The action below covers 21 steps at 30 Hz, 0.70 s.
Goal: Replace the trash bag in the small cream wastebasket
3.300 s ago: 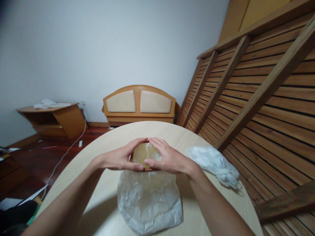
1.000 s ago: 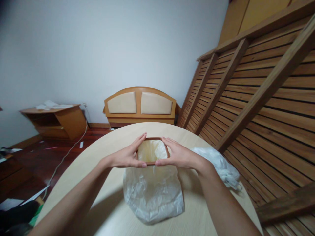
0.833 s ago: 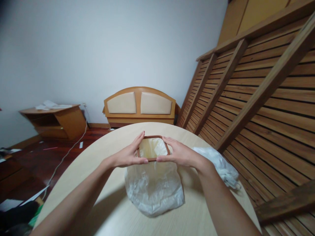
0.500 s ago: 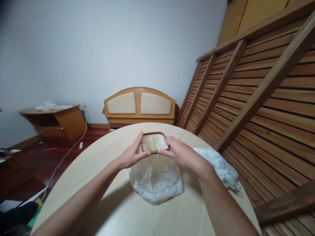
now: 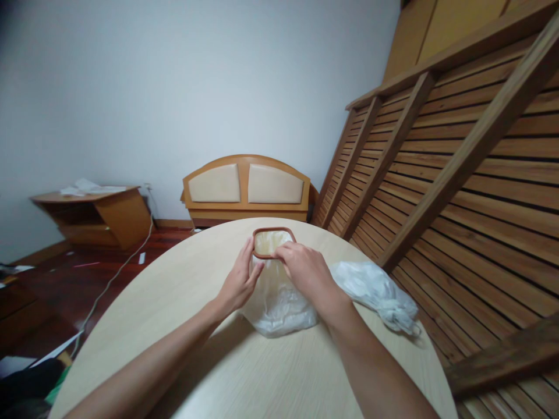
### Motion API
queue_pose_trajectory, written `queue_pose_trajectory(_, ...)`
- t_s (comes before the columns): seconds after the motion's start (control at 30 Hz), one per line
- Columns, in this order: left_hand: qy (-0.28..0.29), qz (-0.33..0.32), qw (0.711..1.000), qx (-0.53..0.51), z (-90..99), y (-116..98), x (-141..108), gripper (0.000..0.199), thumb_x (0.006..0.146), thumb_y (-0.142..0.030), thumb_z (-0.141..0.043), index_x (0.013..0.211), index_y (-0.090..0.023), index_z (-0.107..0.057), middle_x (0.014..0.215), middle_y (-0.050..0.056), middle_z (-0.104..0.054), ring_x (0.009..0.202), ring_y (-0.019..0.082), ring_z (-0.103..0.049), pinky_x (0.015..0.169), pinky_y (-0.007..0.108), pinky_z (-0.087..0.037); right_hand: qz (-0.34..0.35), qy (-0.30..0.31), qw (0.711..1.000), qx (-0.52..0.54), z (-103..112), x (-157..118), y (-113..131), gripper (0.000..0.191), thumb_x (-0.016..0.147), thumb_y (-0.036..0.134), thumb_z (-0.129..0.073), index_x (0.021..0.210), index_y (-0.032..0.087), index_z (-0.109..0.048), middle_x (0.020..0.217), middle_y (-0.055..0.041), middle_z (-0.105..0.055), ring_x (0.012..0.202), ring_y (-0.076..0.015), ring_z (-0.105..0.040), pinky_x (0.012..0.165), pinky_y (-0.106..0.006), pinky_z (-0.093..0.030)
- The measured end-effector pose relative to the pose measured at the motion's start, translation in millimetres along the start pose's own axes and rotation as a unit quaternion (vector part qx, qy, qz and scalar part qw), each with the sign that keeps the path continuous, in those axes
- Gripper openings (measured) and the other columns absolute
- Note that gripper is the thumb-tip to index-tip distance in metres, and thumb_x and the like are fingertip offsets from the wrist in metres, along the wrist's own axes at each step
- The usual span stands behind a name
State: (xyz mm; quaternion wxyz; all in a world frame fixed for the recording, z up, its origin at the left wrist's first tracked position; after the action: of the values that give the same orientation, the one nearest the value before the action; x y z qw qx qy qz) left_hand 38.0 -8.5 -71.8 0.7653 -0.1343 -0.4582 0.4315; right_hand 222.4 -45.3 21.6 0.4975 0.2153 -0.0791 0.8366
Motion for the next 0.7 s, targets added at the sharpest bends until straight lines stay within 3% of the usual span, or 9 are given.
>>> queue_pose_trajectory(0.13,-0.001,0.042,0.998,0.054,-11.5,5.4,-20.2,0.075,0.100,-0.048,-0.043,0.159,-0.012,-0.014,0.169,0.018,-0.013,0.157,0.028,-0.014,0.129,0.050,-0.017,-0.036,-0.037,0.999,-0.008,-14.9,3.6,-8.0,0.013,0.096,0.018,-0.061,0.102,0.024,-0.072,0.108,-0.0025,-0.076,0.101,-0.0202,-0.070,0.075,-0.026,-0.048)
queue_pose_trajectory(0.27,0.056,0.108,0.990,0.071,-18.2,16.6,-46.9,0.079,0.099,-0.048,-0.042,0.158,-0.006,-0.012,0.168,0.022,-0.016,0.157,0.030,-0.015,0.129,0.049,-0.017,-0.050,-0.080,0.995,-0.017,-29.4,7.2,-12.0,0.010,0.098,0.024,-0.060,0.101,0.023,-0.070,0.106,-0.0025,-0.076,0.100,-0.0202,-0.069,0.076,-0.027,-0.047)
queue_pose_trajectory(0.37,0.081,0.119,0.985,0.100,-17.5,25.5,-60.7,0.078,0.099,-0.047,-0.040,0.157,-0.003,-0.013,0.167,0.024,-0.016,0.157,0.031,-0.014,0.129,0.049,-0.017,-0.067,-0.076,0.994,-0.029,-35.3,12.5,-14.4,0.012,0.100,0.024,-0.057,0.100,0.023,-0.069,0.104,-0.0039,-0.076,0.099,-0.0204,-0.068,0.077,-0.027,-0.047)
queue_pose_trajectory(0.5,0.094,0.131,0.977,0.140,-11.9,34.2,-59.9,0.075,0.099,-0.045,-0.039,0.156,-0.002,-0.018,0.166,0.025,-0.022,0.156,0.031,-0.019,0.128,0.049,-0.020,-0.080,-0.058,0.994,-0.038,-40.0,29.7,-25.6,0.018,0.101,0.021,-0.052,0.107,0.022,-0.069,0.111,-0.0065,-0.075,0.106,-0.0213,-0.066,0.085,-0.028,-0.048)
queue_pose_trajectory(0.7,0.166,0.139,0.955,0.202,-8.6,32.9,-52.0,0.074,0.100,-0.046,-0.036,0.155,0.001,-0.023,0.164,0.025,-0.027,0.154,0.032,-0.025,0.127,0.045,-0.023,-0.093,-0.016,0.994,-0.055,-49.5,67.4,-61.6,0.032,0.100,0.016,-0.048,0.122,0.021,-0.071,0.126,-0.0089,-0.072,0.117,-0.0223,-0.064,0.098,-0.027,-0.045)
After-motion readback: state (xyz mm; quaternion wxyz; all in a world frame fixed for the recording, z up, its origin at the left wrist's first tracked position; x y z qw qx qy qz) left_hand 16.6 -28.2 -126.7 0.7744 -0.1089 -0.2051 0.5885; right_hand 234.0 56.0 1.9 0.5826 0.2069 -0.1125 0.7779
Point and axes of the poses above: each hand's wrist, its own x-axis towards the middle knuckle, its own z-axis out of the back of the hand, y = z × x, the point moved 1 cm from there along x, towards the middle knuckle
